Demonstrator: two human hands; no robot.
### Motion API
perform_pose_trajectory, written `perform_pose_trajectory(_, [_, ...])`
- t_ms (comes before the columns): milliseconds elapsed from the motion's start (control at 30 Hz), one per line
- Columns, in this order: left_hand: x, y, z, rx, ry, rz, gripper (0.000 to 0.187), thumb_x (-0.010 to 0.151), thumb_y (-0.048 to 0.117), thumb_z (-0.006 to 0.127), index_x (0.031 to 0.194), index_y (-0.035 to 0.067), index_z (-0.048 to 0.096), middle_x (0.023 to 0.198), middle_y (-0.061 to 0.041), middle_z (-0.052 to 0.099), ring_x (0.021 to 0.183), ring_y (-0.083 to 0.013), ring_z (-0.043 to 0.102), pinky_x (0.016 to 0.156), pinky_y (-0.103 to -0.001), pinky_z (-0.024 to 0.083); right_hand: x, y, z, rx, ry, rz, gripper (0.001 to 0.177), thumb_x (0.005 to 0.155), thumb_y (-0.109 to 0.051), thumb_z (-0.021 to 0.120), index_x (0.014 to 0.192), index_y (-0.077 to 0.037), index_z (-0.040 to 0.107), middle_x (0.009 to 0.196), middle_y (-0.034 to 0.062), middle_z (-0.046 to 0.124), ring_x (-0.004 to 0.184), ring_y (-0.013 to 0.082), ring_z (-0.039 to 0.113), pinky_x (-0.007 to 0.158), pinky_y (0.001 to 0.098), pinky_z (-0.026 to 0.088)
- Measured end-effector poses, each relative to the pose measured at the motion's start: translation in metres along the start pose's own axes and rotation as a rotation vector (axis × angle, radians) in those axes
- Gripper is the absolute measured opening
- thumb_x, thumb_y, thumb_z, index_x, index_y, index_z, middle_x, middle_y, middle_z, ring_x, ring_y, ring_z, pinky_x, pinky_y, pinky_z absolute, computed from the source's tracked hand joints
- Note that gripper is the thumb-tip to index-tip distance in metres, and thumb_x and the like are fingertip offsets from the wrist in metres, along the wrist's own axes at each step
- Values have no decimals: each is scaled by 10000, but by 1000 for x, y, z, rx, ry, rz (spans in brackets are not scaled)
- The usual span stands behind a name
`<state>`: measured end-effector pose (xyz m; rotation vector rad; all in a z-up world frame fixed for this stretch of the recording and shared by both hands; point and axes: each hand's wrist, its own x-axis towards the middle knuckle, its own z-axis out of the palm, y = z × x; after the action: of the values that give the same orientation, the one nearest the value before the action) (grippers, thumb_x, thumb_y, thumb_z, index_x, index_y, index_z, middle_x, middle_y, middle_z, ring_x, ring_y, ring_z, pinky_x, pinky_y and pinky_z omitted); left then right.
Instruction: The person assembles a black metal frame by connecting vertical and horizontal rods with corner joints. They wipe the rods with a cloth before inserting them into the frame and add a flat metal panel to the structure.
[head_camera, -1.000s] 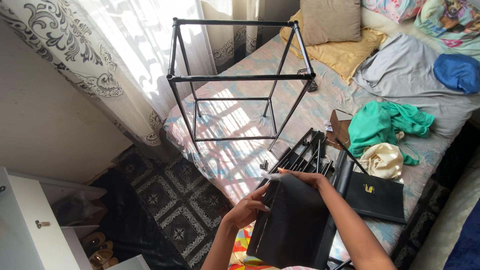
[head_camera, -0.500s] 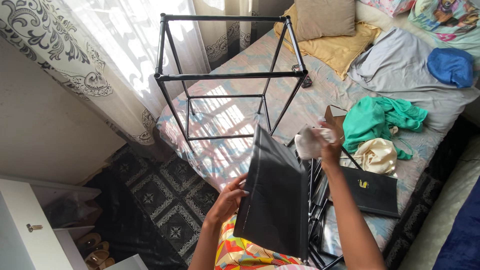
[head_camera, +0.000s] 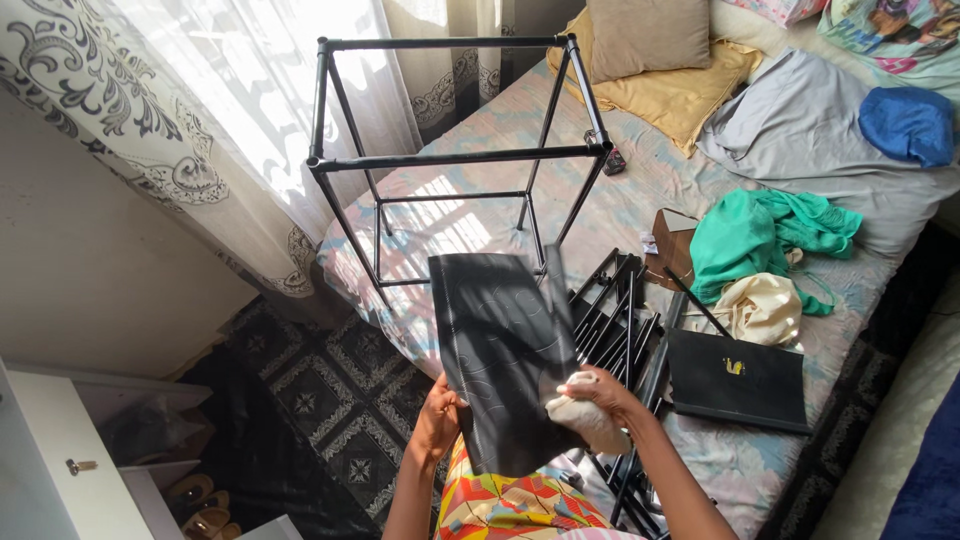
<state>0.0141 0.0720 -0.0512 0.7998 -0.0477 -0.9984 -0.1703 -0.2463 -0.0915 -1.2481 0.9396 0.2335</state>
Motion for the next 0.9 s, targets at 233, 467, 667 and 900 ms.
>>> perform_pose_trajectory(233, [-16, 26, 19, -452, -124, -34, 792, 1043, 674, 526, 1406, -29, 541, 1281, -179, 666, 1107, -289, 663, 890, -414, 513, -23, -70, -43, -399, -50, -192, 547, 777, -213, 831, 1276, -36, 695, 1073, 141, 773, 943, 209, 747, 830, 334, 585])
perform_pose_trajectory(467, [-10, 66, 63, -337, -288, -193, 925, 869, 733, 560, 1475, 35, 513, 1427, -195, 603, 1308, -327, 574, 1090, -474, 477, -46, -154, -49, -1143, -89, -174, 583, 733, -328, 900, 1270, -197, 714, 1131, 15, 770, 1041, 190, 735, 903, 336, 549])
perform_pose_trajectory(667, [11, 90, 99, 6, -393, -158, 748, 961, 377, 606, 1602, 137, 305, 1542, -157, 508, 1400, -275, 514, 1171, -402, 416, -54, -198, -22, -1421, -95, -86, 695, 671, -402, 917, 1313, -273, 685, 1165, 23, 780, 1082, 209, 746, 903, 341, 571])
perform_pose_trajectory(900, [-1, 92, 121, -240, -285, -26, 563, 1079, 286, 422, 1607, 117, 325, 1541, -216, 483, 1381, -325, 516, 1172, -437, 391, -56, -214, -20, -720, 287, -868, 476, 868, -472, 706, 1248, -190, 754, 1168, 103, 736, 1016, 255, 714, 831, 359, 581])
